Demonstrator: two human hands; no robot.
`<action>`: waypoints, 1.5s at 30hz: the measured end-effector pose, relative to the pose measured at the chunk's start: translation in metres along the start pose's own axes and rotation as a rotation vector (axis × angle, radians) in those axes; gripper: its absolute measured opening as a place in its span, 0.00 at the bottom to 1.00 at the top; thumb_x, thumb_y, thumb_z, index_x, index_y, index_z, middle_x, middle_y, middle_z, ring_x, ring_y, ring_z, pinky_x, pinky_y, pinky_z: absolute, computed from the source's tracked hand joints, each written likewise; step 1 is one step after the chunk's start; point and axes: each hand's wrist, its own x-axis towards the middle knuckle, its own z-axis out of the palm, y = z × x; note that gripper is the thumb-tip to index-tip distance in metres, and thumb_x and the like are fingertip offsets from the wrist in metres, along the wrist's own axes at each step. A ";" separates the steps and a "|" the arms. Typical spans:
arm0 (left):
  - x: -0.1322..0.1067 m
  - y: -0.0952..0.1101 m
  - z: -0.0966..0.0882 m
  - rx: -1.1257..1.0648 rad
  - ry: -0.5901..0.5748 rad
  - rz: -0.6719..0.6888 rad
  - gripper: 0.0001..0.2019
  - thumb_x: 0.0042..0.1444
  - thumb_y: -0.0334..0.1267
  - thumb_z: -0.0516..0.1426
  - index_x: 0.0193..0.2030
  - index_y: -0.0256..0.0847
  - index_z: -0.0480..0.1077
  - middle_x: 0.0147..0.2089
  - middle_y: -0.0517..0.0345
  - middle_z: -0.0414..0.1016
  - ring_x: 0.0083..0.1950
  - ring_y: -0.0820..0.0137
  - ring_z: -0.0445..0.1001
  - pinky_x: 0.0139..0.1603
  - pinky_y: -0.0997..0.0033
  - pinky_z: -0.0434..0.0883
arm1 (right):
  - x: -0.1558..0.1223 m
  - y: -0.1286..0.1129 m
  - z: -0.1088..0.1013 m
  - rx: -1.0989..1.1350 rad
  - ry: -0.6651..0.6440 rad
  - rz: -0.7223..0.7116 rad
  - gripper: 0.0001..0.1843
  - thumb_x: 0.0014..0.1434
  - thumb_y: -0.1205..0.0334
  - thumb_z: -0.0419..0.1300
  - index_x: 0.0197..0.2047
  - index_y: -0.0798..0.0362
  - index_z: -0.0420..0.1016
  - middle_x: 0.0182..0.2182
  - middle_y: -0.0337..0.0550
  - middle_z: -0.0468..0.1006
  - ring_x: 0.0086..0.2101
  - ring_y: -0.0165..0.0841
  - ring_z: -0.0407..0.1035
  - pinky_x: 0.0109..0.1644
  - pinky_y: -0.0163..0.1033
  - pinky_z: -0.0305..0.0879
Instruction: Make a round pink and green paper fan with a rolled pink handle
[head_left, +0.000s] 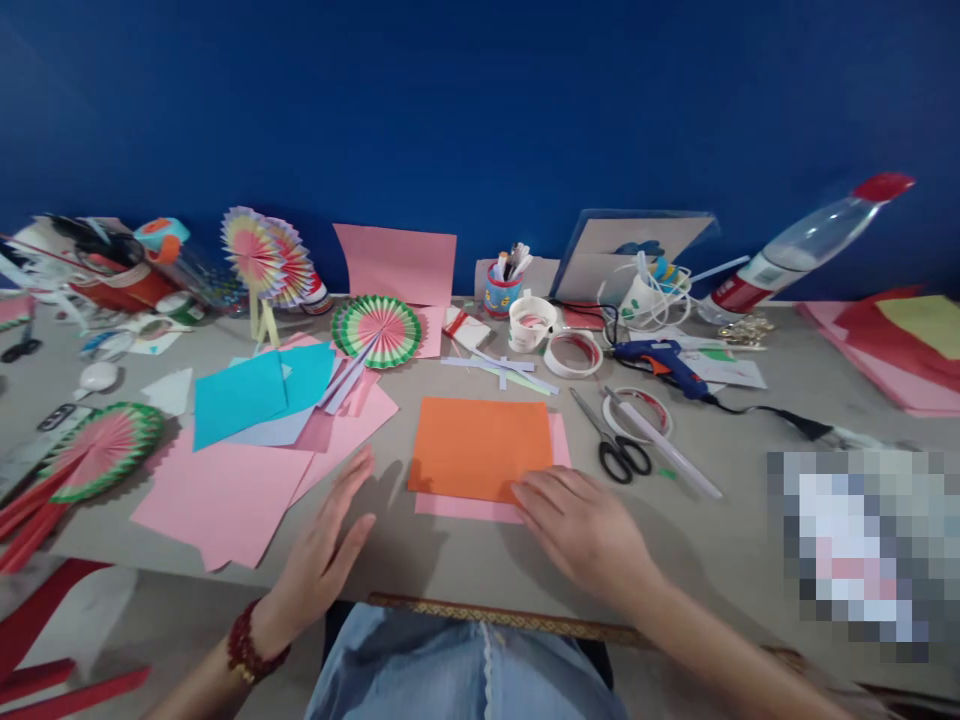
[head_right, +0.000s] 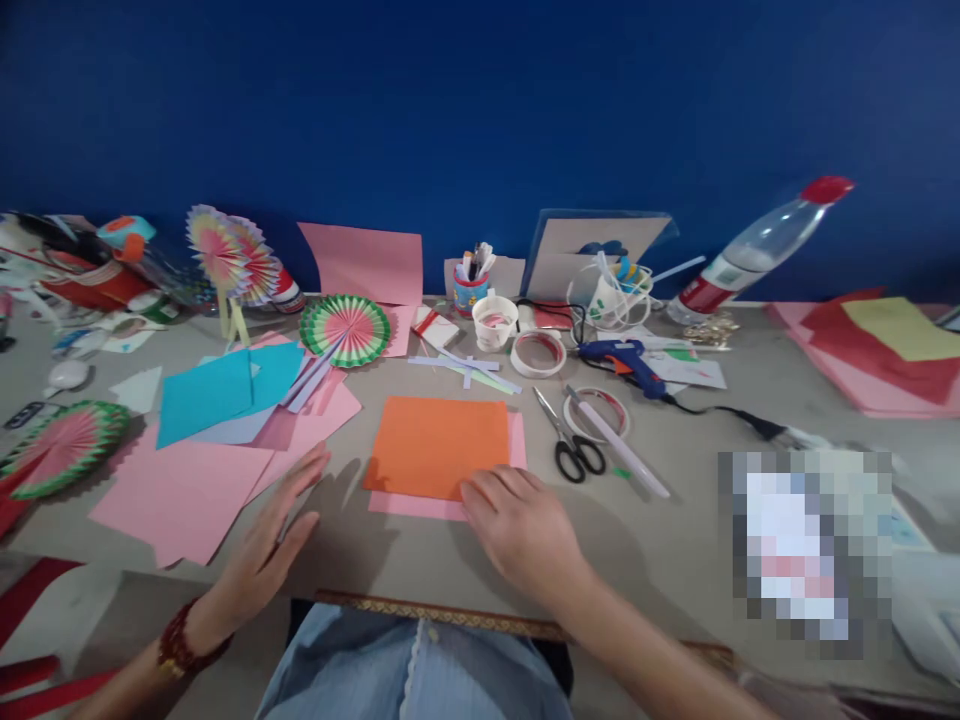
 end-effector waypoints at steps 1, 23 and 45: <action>0.000 0.002 -0.002 -0.090 0.046 -0.062 0.22 0.70 0.42 0.46 0.70 0.47 0.56 0.73 0.49 0.57 0.72 0.58 0.59 0.69 0.51 0.64 | 0.007 -0.004 0.005 -0.009 -0.034 -0.030 0.09 0.66 0.67 0.55 0.44 0.54 0.77 0.38 0.48 0.81 0.39 0.40 0.70 0.43 0.45 0.63; 0.029 0.074 0.053 -0.985 -0.340 -0.261 0.24 0.63 0.54 0.54 0.59 0.42 0.69 0.59 0.47 0.75 0.52 0.60 0.78 0.48 0.60 0.79 | 0.041 -0.023 -0.006 0.656 -0.033 0.213 0.08 0.66 0.63 0.59 0.33 0.52 0.71 0.30 0.39 0.76 0.33 0.32 0.70 0.37 0.35 0.62; 0.122 0.083 0.037 0.852 -0.124 0.627 0.16 0.60 0.25 0.52 0.53 0.32 0.72 0.57 0.42 0.74 0.53 0.55 0.73 0.45 0.57 0.71 | 0.036 -0.013 -0.005 -0.133 0.328 -0.047 0.14 0.68 0.70 0.54 0.52 0.53 0.76 0.44 0.46 0.81 0.46 0.37 0.69 0.58 0.47 0.62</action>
